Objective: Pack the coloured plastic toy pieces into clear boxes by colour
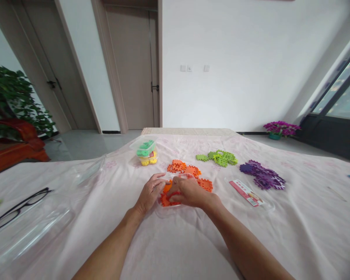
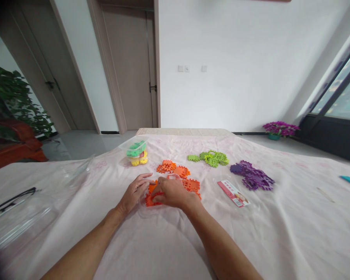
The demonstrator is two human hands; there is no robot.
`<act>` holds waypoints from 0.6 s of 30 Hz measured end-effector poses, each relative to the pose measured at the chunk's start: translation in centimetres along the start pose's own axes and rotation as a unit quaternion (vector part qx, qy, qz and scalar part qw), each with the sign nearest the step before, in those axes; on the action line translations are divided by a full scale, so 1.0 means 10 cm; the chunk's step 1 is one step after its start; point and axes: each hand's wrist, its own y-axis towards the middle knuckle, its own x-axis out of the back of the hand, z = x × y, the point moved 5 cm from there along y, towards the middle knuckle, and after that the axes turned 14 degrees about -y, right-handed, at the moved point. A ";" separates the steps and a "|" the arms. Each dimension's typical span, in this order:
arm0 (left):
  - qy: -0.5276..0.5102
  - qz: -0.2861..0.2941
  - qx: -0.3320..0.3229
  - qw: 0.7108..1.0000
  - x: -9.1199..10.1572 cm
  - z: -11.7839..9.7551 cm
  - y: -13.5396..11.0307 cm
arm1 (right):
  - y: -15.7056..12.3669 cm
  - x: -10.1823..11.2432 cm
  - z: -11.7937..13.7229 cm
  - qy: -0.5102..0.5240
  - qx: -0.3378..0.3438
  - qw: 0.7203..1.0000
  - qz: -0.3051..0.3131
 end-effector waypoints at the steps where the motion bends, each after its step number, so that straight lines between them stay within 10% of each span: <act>1: 0.006 0.006 0.002 1.000 -0.01 0.00 0.00 | 0.00 0.00 0.01 -0.001 0.001 1.000 0.012; 18: 0.058 0.042 0.011 0.997 -0.06 0.04 0.00 | -0.04 0.00 -0.14 -0.087 -0.063 0.993 0.057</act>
